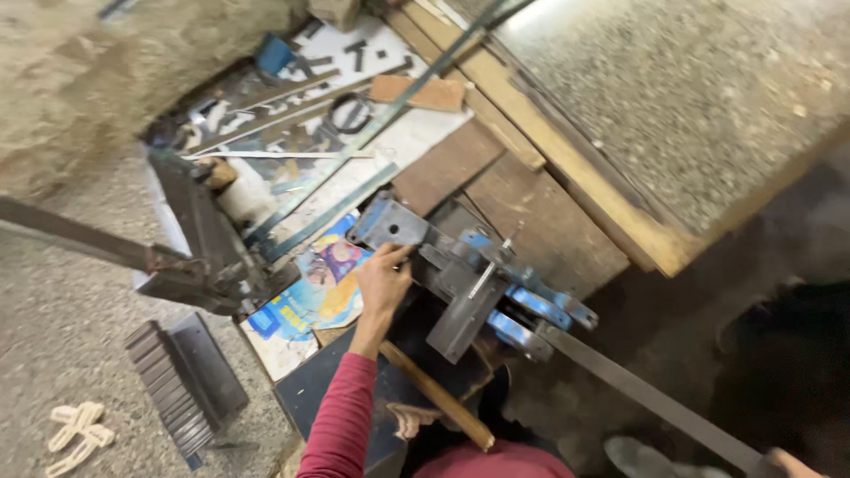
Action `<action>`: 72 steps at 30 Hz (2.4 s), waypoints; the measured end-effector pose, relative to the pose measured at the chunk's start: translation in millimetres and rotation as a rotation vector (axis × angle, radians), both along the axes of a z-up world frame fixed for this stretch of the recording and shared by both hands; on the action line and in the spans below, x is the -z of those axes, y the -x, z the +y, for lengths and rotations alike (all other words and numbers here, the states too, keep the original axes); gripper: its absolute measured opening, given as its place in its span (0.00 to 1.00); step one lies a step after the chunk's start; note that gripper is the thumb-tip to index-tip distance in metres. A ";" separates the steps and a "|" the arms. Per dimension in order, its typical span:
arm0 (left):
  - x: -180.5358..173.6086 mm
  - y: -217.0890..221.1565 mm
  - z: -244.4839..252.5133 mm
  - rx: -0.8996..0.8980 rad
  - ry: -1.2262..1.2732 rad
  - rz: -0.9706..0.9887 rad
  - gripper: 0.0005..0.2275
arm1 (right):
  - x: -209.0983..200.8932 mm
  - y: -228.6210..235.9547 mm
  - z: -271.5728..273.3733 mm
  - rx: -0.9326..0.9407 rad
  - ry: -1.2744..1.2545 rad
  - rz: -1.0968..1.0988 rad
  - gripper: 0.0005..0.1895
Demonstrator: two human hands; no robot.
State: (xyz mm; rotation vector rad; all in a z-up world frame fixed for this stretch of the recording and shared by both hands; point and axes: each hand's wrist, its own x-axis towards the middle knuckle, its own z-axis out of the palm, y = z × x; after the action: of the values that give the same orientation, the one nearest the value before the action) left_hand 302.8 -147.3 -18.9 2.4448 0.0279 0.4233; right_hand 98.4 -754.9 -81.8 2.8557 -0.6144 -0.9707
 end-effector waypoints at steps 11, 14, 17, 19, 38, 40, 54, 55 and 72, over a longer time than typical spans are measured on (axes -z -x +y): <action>-4.4 -4.2 -2.3 -0.053 -0.018 0.049 0.10 | 1.4 0.3 14.5 0.041 -0.020 0.020 0.28; -3.9 -6.1 -7.7 -0.026 -0.005 0.043 0.09 | -10.0 6.1 4.8 0.058 0.000 0.037 0.28; 0.8 -4.4 -7.6 -0.055 -0.019 0.005 0.10 | -5.8 -27.3 5.4 0.001 -0.006 0.040 0.28; 3.9 -0.6 -3.4 -0.058 -0.036 -0.009 0.11 | -2.7 -13.2 14.0 0.012 -0.018 0.057 0.28; 14.9 -25.0 31.8 0.181 -0.116 -0.051 0.17 | -7.1 27.8 17.4 -0.014 -0.041 0.004 0.28; 13.3 -31.0 27.3 0.172 -0.098 -0.049 0.17 | -17.1 10.1 1.3 -0.025 -0.016 -0.035 0.28; -61.7 -11.7 15.3 0.222 0.001 -0.297 0.14 | -27.6 44.9 36.4 -0.176 -0.194 -0.312 0.28; -80.6 -5.8 10.6 0.279 0.001 -0.334 0.15 | -34.4 41.7 44.5 -0.230 -0.253 -0.436 0.28; -204.8 169.4 26.3 0.270 0.133 -0.508 0.16 | -260.9 -51.1 407.4 -0.836 -1.157 -1.062 0.11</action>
State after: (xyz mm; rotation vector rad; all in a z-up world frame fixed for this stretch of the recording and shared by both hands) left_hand 133.5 -121.0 186.0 2.1078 -0.4671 0.8722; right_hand 149.5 -347.4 179.1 3.6398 1.5885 0.6321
